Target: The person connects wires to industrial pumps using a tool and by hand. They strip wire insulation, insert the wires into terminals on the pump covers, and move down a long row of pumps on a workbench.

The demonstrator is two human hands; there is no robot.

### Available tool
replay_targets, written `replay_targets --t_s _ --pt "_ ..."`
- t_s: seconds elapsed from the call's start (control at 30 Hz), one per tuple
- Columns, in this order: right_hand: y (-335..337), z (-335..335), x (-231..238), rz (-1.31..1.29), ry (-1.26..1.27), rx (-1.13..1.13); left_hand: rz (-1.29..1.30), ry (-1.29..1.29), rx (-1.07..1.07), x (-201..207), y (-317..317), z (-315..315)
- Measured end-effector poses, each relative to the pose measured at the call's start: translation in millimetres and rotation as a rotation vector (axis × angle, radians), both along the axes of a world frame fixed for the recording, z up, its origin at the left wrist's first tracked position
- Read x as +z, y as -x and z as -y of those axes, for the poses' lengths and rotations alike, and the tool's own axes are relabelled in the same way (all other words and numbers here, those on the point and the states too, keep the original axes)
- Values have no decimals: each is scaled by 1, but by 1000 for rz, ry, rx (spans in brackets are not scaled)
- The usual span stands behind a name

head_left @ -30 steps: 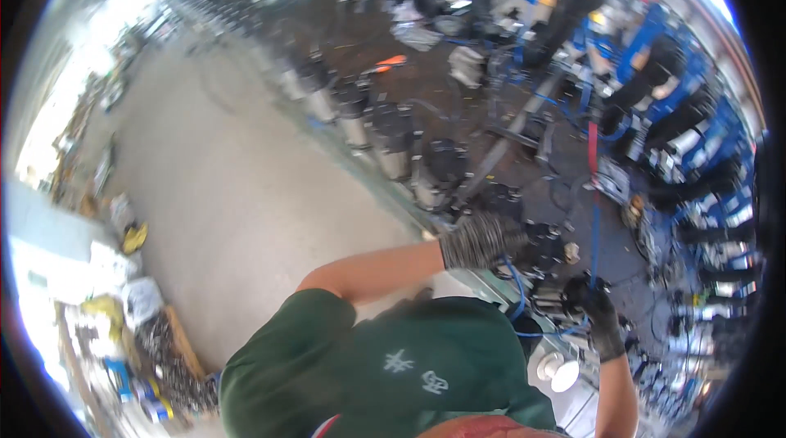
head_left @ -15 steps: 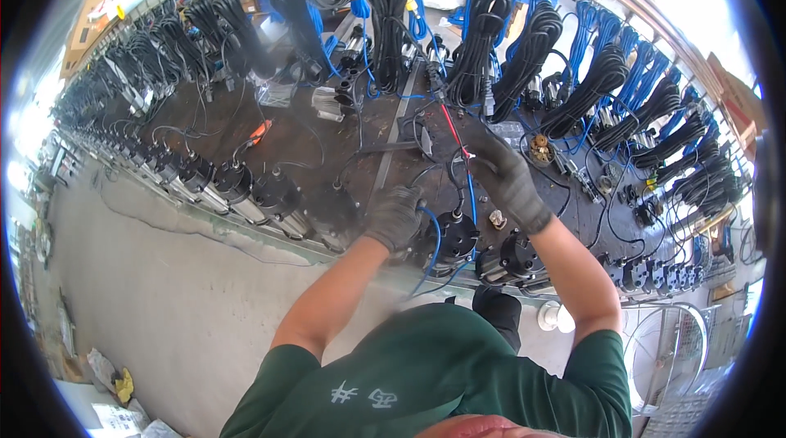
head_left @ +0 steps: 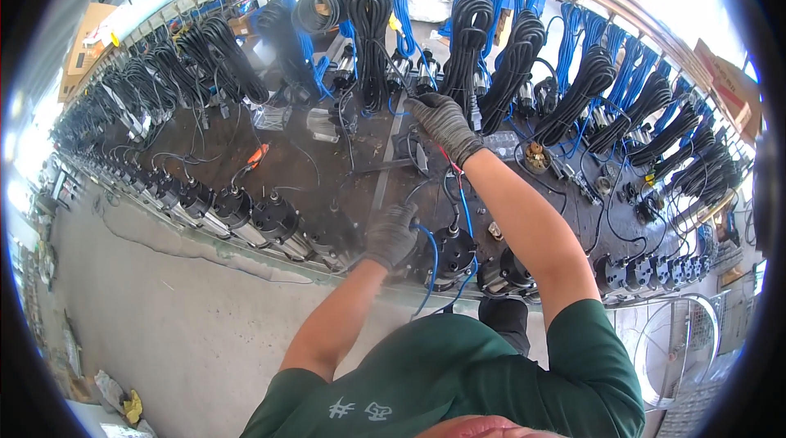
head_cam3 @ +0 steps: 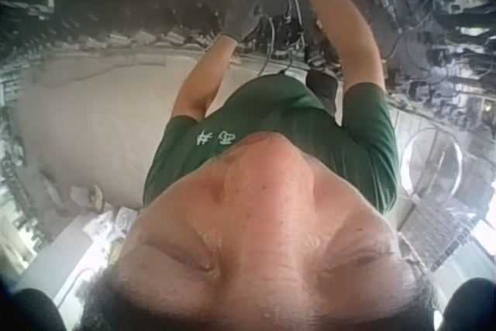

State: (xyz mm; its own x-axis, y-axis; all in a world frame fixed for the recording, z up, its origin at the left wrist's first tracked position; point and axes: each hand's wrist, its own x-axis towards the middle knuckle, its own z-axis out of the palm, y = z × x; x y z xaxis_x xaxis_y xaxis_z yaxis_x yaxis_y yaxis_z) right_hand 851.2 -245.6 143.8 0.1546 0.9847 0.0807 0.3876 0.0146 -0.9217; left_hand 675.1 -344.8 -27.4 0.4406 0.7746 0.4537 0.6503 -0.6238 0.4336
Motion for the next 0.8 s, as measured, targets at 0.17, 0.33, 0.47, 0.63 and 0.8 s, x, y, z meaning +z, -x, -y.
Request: replay_targets --t_s 0.17,0.33,0.47,0.63,0.8 --pt "-10 -4 -8 480 -211 46 -76 37 61 7 -4 4" --pt "-4 -8 -12 626 -405 91 -49 35 28 10 -2 4" --pt "-3 -11 -29 519 -423 74 -25 44 -4 6 -1 1" --pt "0 -8 -32 199 -337 33 -20 23 -5 8 -1 2" --pt "12 10 -22 267 -302 -21 -27 31 7 8 -1 2"
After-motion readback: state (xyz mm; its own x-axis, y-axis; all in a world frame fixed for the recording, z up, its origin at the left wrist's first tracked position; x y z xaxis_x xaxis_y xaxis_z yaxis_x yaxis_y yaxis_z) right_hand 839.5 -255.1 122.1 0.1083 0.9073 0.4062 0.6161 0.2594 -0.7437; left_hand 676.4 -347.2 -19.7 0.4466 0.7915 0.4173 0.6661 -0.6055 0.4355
